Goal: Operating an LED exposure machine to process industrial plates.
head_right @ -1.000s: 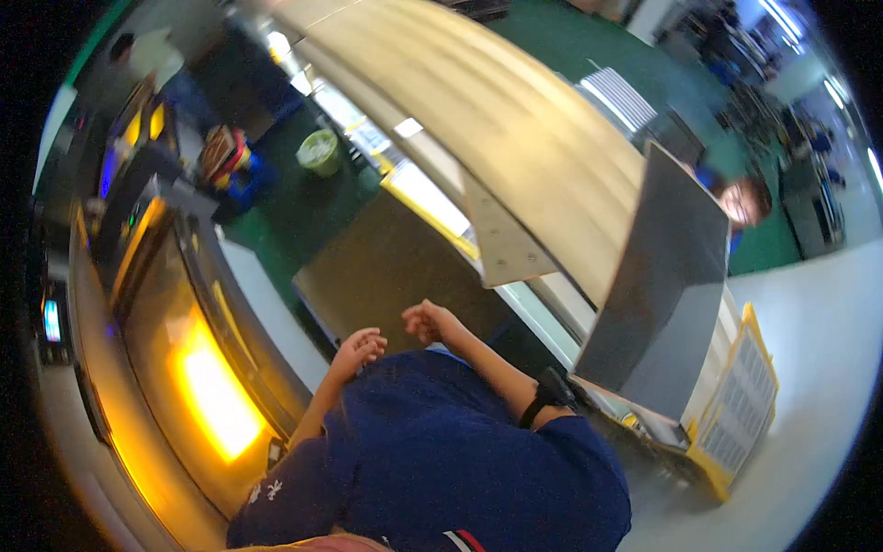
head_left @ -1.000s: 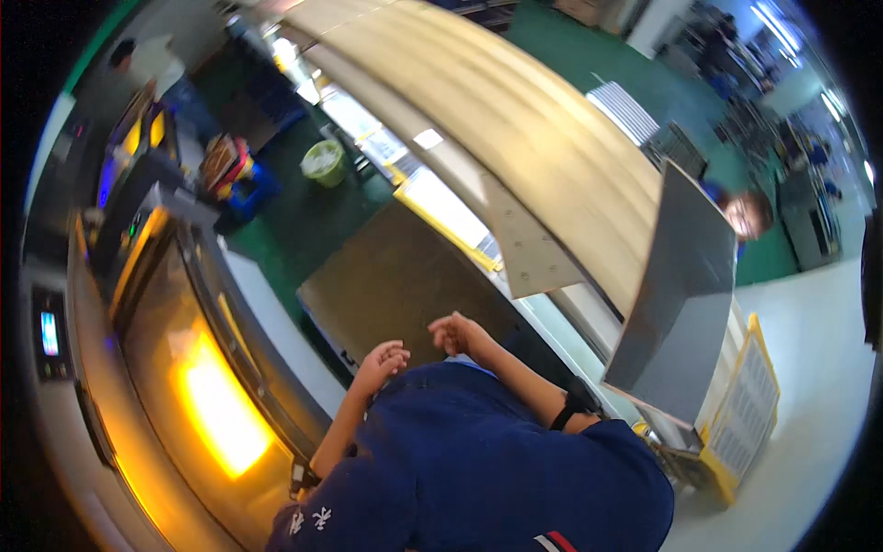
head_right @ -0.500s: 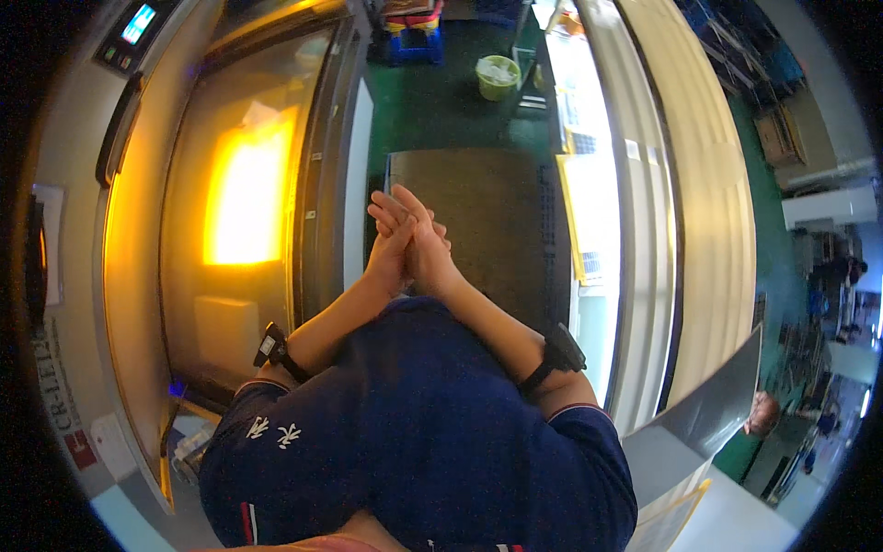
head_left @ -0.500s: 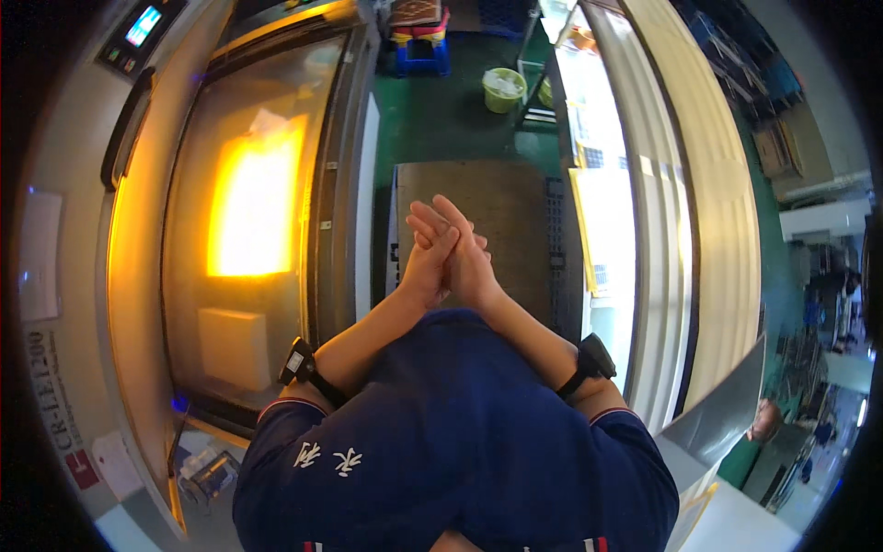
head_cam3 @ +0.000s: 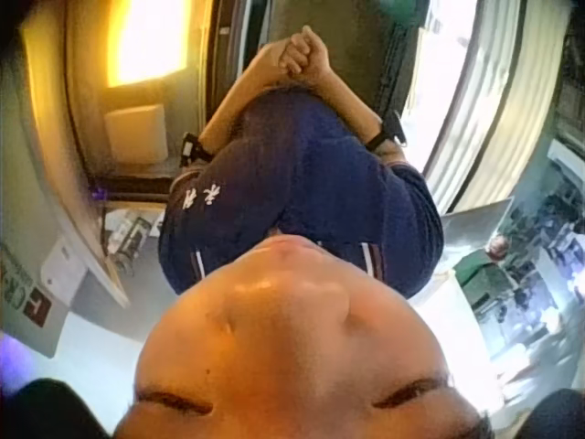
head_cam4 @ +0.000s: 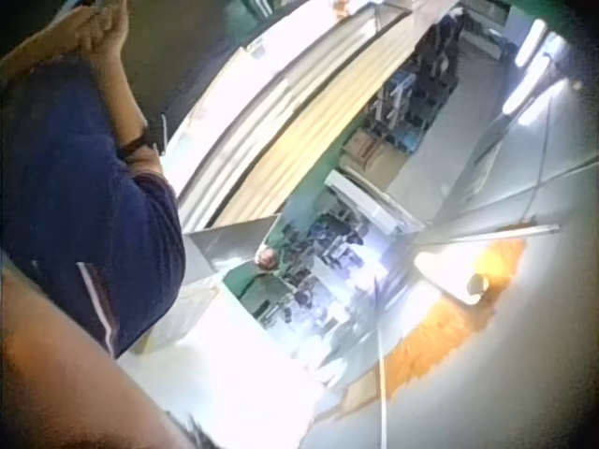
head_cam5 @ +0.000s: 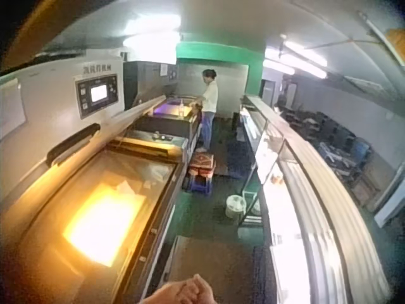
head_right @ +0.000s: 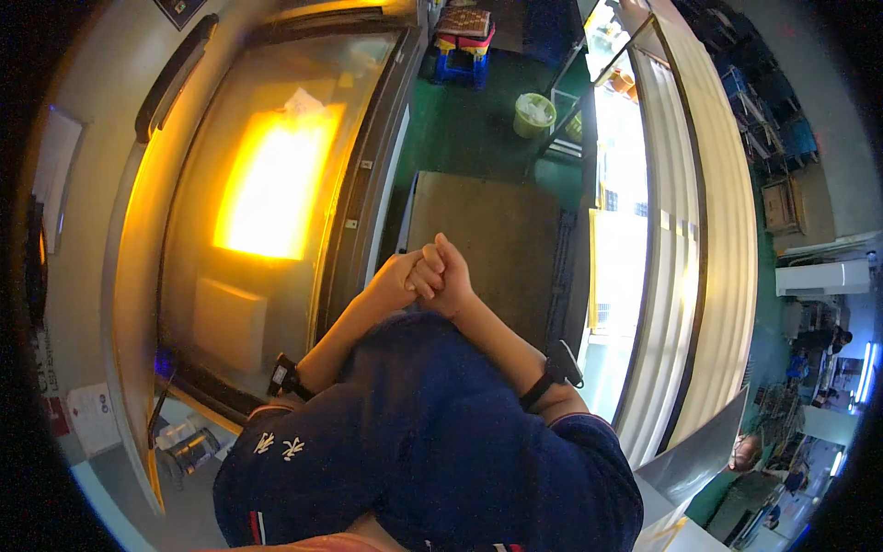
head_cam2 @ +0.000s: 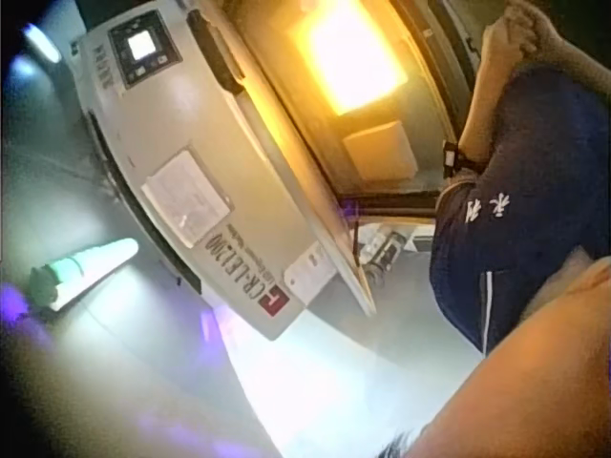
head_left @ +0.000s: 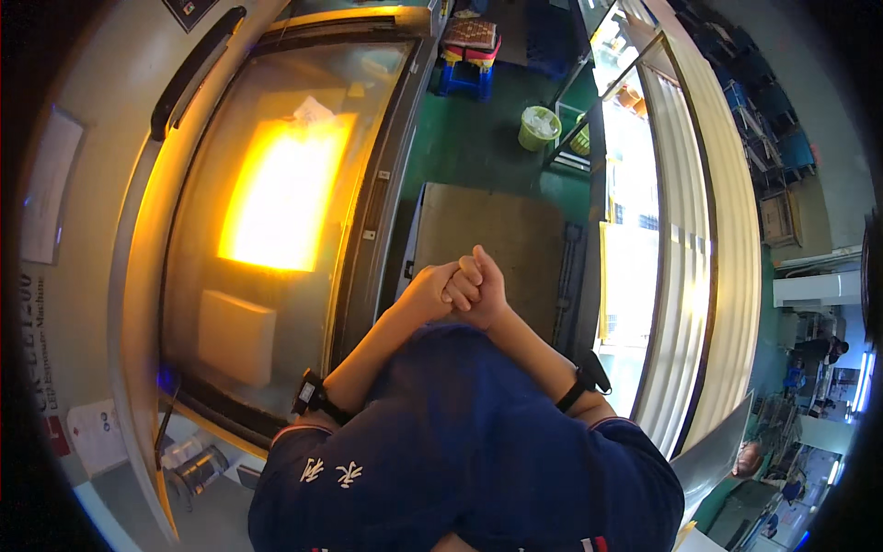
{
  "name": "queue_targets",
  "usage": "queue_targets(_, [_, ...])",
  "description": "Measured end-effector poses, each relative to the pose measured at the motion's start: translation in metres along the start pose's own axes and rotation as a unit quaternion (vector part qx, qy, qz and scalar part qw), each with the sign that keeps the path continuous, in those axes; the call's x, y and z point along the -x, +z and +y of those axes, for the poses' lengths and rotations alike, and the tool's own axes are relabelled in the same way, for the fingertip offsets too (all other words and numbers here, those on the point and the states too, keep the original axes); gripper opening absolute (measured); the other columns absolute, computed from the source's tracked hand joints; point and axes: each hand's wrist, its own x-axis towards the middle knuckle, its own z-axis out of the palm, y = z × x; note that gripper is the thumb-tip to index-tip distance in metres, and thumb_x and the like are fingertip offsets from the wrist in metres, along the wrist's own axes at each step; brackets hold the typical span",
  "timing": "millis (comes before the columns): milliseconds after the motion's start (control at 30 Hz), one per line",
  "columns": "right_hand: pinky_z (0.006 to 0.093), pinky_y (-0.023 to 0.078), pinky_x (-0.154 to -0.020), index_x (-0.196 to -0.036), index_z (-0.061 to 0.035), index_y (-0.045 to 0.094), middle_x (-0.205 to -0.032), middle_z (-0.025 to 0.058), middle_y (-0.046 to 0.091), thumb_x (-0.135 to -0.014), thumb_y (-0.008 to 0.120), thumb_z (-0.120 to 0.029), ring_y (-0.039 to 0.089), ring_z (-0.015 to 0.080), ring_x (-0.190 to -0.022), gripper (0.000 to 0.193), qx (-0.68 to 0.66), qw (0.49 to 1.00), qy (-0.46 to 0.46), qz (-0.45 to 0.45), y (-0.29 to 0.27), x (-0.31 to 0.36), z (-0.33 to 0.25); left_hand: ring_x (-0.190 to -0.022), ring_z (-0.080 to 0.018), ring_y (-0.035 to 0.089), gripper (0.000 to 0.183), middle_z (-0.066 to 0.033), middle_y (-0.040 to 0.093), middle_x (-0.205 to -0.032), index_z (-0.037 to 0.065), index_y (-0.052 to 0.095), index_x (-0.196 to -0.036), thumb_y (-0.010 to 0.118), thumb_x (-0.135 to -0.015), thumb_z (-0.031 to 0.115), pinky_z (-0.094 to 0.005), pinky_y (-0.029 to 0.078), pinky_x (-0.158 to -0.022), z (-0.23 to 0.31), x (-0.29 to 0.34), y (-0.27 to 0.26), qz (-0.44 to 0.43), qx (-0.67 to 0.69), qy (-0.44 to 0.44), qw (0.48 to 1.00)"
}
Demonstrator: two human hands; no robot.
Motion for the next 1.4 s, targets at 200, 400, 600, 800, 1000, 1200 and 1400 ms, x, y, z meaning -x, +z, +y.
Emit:
queue_targets(200, [0.0360,0.047,-0.061,-0.060,-0.0177,0.039,-0.041,0.0006,0.027,-0.105,0.035,-0.046,0.033,0.0190,-0.038,0.053,0.007,0.998,0.059,-0.014,0.013,-0.036,0.020,-0.083,-0.0342,0.068,0.027,-0.0204,0.068,-0.090,0.000,0.061,-0.098,0.065,-0.075,0.015,-0.0394,0.053,-0.075,0.012,0.010,-0.057,-0.059,-0.015,-0.087,0.994])
queue_targets(400, [0.0345,0.046,-0.061,-0.063,-0.0169,0.041,-0.048,-0.0002,0.032,-0.104,0.040,-0.041,0.033,0.0183,-0.040,0.047,0.119,0.983,0.127,0.056,0.006,-0.035,0.032,-0.076,-0.0449,0.063,0.030,-0.0260,0.065,-0.083,-0.002,0.061,-0.096,0.063,-0.078,0.021,-0.0478,0.050,-0.067,-0.046,0.024,-0.070,-0.191,-0.160,-0.044,0.967])
queue_targets(600, [0.0241,0.042,-0.052,-0.075,-0.0099,0.053,-0.056,-0.0024,0.047,-0.103,0.045,-0.037,0.042,0.0080,-0.045,0.039,0.513,0.855,0.057,0.060,0.028,-0.029,0.032,-0.083,-0.0231,0.068,0.008,-0.0121,0.071,-0.082,0.003,0.070,-0.082,0.062,-0.080,0.004,-0.0367,0.051,-0.076,-0.053,0.022,-0.066,-0.245,0.086,-0.028,0.965])
queue_targets(800, [0.0224,0.041,-0.049,-0.084,-0.0054,0.057,-0.061,-0.0014,0.053,-0.100,0.054,-0.023,0.048,0.0058,-0.047,0.024,0.513,0.838,0.103,0.156,0.026,-0.031,0.055,-0.080,-0.0261,0.068,0.008,-0.0098,0.071,-0.081,0.007,0.071,-0.082,0.065,-0.079,0.010,-0.0364,0.052,-0.072,-0.087,0.012,-0.067,-0.295,-0.023,-0.039,0.955])
queue_targets(1000, [0.0248,0.044,-0.052,-0.087,-0.0022,0.062,-0.063,0.0018,0.058,-0.097,0.058,-0.022,0.053,0.0072,-0.054,0.023,0.642,0.754,0.075,0.120,0.033,-0.034,0.056,-0.076,-0.0301,0.068,0.014,-0.0143,0.070,-0.080,0.004,0.068,-0.081,0.067,-0.074,0.016,-0.0400,0.051,-0.067,-0.117,0.025,-0.048,-0.200,-0.006,-0.036,0.979])
queue_targets(1200, [0.0284,0.047,-0.055,-0.089,-0.0011,0.064,-0.066,0.0074,0.062,-0.096,0.060,-0.024,0.058,0.0107,-0.058,0.024,0.712,0.701,0.036,0.029,0.029,-0.041,0.058,-0.072,-0.0243,0.068,0.012,-0.0142,0.070,-0.078,0.002,0.067,-0.082,0.067,-0.074,0.011,-0.0362,0.051,-0.065,-0.130,0.029,-0.055,-0.185,0.056,0.013,0.981])
queue_targets(1400, [0.0308,0.050,-0.059,-0.093,-0.0010,0.064,-0.069,0.0100,0.066,-0.095,0.061,-0.026,0.064,0.0146,-0.062,0.025,0.728,0.685,0.012,0.008,0.033,-0.033,0.041,-0.086,-0.0151,0.063,0.011,-0.0118,0.069,-0.089,0.001,0.066,-0.087,0.067,-0.080,0.009,-0.0342,0.053,-0.074,-0.114,0.028,-0.043,-0.189,0.044,-0.063,0.979])
